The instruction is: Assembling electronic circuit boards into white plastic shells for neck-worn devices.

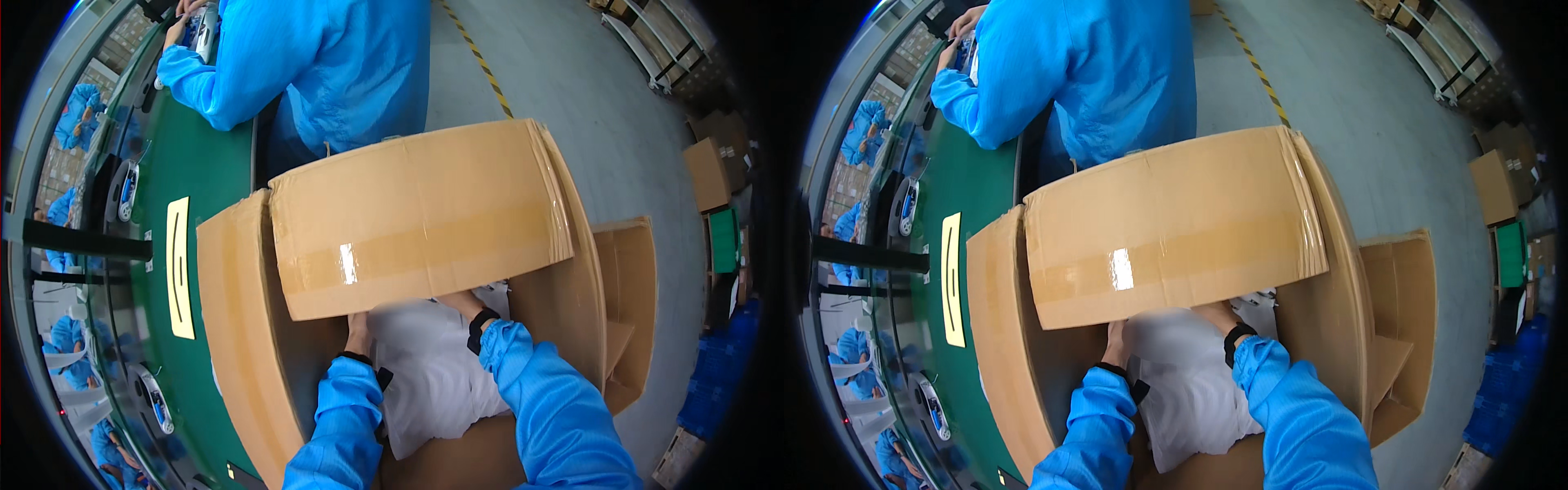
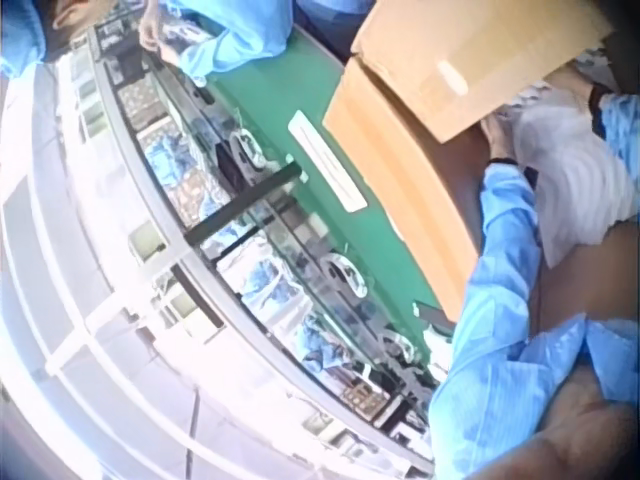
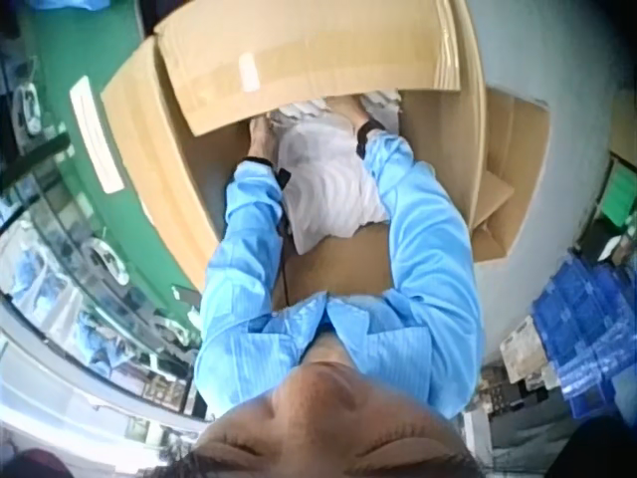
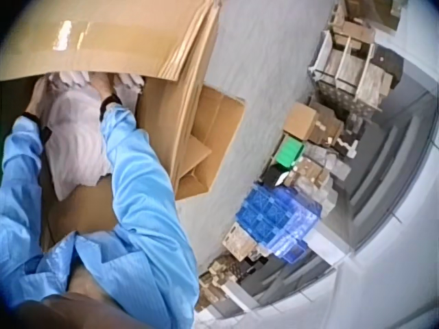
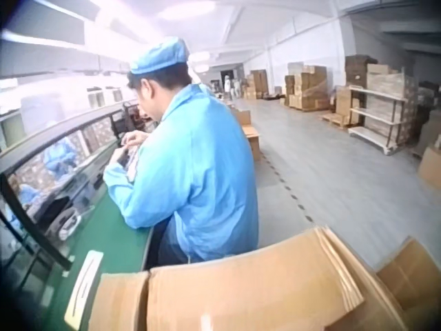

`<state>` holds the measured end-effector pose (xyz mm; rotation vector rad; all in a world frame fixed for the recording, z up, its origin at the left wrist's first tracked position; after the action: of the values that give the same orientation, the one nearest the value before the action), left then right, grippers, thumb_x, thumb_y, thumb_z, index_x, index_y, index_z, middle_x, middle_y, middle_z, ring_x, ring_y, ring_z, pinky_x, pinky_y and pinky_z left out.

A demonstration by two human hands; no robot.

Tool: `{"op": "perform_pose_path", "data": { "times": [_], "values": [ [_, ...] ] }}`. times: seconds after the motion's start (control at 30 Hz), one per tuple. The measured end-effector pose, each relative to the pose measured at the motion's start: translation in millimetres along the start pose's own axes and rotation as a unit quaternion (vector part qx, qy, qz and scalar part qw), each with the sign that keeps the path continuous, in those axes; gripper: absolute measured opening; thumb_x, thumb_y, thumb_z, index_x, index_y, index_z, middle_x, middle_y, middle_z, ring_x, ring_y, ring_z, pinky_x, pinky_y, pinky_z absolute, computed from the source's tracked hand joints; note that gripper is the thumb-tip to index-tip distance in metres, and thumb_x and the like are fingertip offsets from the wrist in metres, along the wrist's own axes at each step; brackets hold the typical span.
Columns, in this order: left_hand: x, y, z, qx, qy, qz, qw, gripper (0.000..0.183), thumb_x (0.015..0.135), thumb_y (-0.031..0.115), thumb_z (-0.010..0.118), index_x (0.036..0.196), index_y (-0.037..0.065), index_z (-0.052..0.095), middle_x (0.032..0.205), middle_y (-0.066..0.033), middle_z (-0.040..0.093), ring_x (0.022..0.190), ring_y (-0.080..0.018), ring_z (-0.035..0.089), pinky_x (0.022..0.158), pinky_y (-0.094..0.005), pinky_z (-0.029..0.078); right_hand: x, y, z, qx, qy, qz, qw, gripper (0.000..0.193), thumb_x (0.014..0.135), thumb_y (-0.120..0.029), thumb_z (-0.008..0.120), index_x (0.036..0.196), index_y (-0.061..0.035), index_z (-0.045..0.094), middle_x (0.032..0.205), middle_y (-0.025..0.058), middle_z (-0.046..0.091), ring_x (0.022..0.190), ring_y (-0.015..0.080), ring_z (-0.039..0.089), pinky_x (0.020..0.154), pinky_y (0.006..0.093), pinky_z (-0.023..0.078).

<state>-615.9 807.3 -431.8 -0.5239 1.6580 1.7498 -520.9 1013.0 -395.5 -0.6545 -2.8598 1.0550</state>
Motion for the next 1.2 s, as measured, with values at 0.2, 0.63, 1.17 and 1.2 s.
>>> {"op": "perform_pose_path", "data": {
  "times": [0.2,0.63,1.17,1.2],
  "values": [
    [6,-34,-15,0.006,-0.091,-0.036,0.995,0.027,0.088,0.034,0.053,0.104,0.011,0.054,0.081,0.0007,0.054,0.068,-0.0094,0.049,0.058,-0.0261,0.040,5,35,6,0.028,-0.014,0.040,0.999,0.041,0.080,-0.026,0.059,0.112,-0.0016,0.054,0.113,0.0166,0.056,0.103,0.0335,0.052,0.090,0.0376,0.040],
    [20,-8,-1,-0.011,-0.074,-0.087,0.993,0.029,0.088,0.033,0.053,0.106,0.010,0.052,0.086,-0.0014,0.054,0.074,-0.0120,0.050,0.063,-0.0288,0.041,-17,40,64,0.161,-0.069,0.108,0.979,0.042,0.080,-0.028,0.060,0.113,-0.0016,0.054,0.113,0.0155,0.056,0.103,0.0317,0.053,0.090,0.0368,0.040],
    [16,0,22,-0.037,-0.073,-0.099,0.992,0.032,0.088,0.032,0.053,0.110,0.009,0.051,0.093,-0.0038,0.054,0.082,-0.0152,0.051,0.069,-0.0321,0.043,-23,34,81,0.315,-0.087,0.149,0.933,0.044,0.080,-0.029,0.061,0.114,-0.0017,0.053,0.114,0.0141,0.056,0.103,0.0296,0.053,0.090,0.0358,0.040],
    [16,-2,29,-0.039,-0.073,-0.101,0.991,0.032,0.088,0.032,0.053,0.110,0.009,0.051,0.093,-0.0040,0.054,0.082,-0.0154,0.051,0.069,-0.0323,0.043,-26,33,82,0.324,-0.090,0.151,0.930,0.045,0.080,-0.029,0.061,0.114,-0.0017,0.053,0.114,0.0141,0.056,0.103,0.0294,0.053,0.090,0.0358,0.040]
  ]
}}
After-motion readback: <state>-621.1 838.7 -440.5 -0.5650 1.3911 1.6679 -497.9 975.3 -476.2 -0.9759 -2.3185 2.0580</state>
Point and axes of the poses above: each hand's wrist, its own x-axis towards the middle knuckle, its own z-axis out of the palm, y = z × x, the point moved 4 cm from there along x, towards the middle knuckle
